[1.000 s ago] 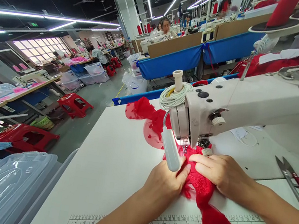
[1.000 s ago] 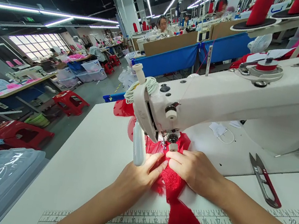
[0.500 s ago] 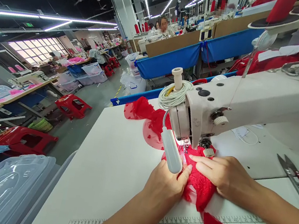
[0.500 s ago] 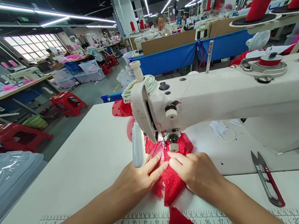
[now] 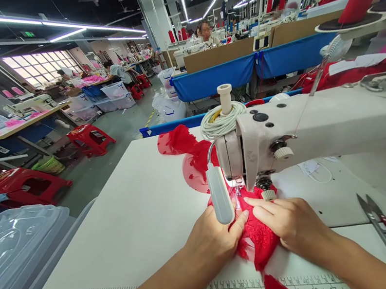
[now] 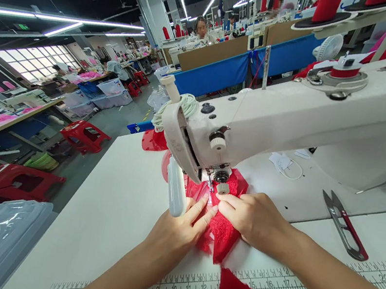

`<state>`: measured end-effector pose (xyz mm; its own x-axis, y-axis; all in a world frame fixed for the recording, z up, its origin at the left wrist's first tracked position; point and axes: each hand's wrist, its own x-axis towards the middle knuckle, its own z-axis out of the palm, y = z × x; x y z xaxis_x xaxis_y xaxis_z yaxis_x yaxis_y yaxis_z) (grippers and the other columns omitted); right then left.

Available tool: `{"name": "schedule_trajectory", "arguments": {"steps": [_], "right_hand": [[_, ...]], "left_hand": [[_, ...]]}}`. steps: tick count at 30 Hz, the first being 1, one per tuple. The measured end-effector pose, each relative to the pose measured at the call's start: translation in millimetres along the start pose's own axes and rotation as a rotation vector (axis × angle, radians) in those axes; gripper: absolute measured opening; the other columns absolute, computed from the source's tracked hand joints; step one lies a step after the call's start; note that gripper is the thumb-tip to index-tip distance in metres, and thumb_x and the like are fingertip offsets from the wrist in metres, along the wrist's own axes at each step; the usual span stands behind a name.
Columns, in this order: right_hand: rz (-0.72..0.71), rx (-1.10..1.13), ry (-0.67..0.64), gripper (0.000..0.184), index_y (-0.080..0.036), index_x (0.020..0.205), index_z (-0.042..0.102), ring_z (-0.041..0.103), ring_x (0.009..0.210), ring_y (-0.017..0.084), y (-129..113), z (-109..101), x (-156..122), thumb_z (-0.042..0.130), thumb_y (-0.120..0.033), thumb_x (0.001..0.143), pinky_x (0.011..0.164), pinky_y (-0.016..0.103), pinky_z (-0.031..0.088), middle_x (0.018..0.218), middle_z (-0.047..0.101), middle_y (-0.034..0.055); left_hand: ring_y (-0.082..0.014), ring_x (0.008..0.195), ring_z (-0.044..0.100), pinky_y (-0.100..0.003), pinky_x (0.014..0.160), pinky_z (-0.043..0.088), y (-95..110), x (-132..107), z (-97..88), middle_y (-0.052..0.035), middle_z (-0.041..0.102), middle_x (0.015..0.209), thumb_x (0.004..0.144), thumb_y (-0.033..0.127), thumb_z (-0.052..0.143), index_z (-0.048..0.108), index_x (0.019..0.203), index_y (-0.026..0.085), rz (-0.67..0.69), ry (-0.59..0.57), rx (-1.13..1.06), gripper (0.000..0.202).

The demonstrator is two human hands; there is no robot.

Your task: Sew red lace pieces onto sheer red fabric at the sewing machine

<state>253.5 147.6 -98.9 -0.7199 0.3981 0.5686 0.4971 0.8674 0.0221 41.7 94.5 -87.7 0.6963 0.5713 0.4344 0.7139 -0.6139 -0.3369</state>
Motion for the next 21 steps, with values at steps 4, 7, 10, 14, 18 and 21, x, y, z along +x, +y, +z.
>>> {"name": "schedule_trajectory", "arguments": {"steps": [4,7,10,14,18,21], "right_hand": [[0.009,-0.012,-0.011,0.030,-0.018,0.065,0.048,0.050,0.049,0.012,1,-1,2,0.033,0.003,0.080,0.042,0.028,0.026,0.081,0.070,0.0019],[0.023,-0.011,-0.030,0.029,-0.019,0.066,0.047,0.047,0.047,0.012,2,0,3,0.033,0.002,0.081,0.042,0.028,0.023,0.065,0.062,0.0004],[0.046,0.010,-0.060,0.027,-0.019,0.069,0.048,0.046,0.048,0.013,4,3,1,0.035,0.002,0.079,0.043,0.028,0.023,0.063,0.059,0.0001],[0.114,0.032,-0.054,0.027,-0.020,0.071,0.051,0.047,0.049,0.014,5,6,1,0.036,0.002,0.078,0.044,0.029,0.023,0.063,0.060,0.0002],[0.117,0.048,-0.080,0.027,-0.020,0.075,0.055,0.048,0.049,0.014,5,6,2,0.036,-0.001,0.080,0.043,0.029,0.023,0.065,0.062,0.0001],[0.139,0.061,-0.087,0.028,-0.020,0.079,0.058,0.049,0.051,0.014,5,5,3,0.037,-0.001,0.079,0.045,0.028,0.027,0.068,0.064,0.0009]], "left_hand": [[-0.0202,0.069,0.061,-0.032,0.056,0.052,-4,-2,1.9,-0.0133,0.069,0.089,0.085,-0.002,0.047,0.066,0.112,0.011,-0.010,-0.047,0.005,0.035],[-0.0202,0.071,0.060,-0.034,0.059,0.053,-7,-1,1.9,-0.0137,0.069,0.091,0.086,-0.001,0.044,0.063,0.117,0.011,-0.030,-0.065,-0.012,0.038],[-0.0214,0.074,0.060,-0.036,0.063,0.054,-8,4,-3.6,-0.0162,0.068,0.103,0.087,0.008,0.043,0.064,0.115,0.010,-0.037,-0.096,-0.054,0.035],[-0.0251,0.080,0.060,-0.040,0.069,0.055,-8,11,-14.1,-0.0170,0.066,0.104,0.085,0.027,0.044,0.063,0.115,0.009,-0.085,-0.160,-0.179,0.039],[-0.0284,0.085,0.059,-0.042,0.067,0.053,-8,12,-16.5,-0.0174,0.065,0.107,0.078,0.031,0.046,0.063,0.114,0.010,-0.123,-0.193,-0.217,0.045],[-0.0282,0.085,0.060,-0.042,0.067,0.053,-8,11,-15.0,-0.0186,0.064,0.109,0.086,0.043,0.044,0.061,0.117,0.010,-0.113,-0.187,-0.233,0.048]]}}
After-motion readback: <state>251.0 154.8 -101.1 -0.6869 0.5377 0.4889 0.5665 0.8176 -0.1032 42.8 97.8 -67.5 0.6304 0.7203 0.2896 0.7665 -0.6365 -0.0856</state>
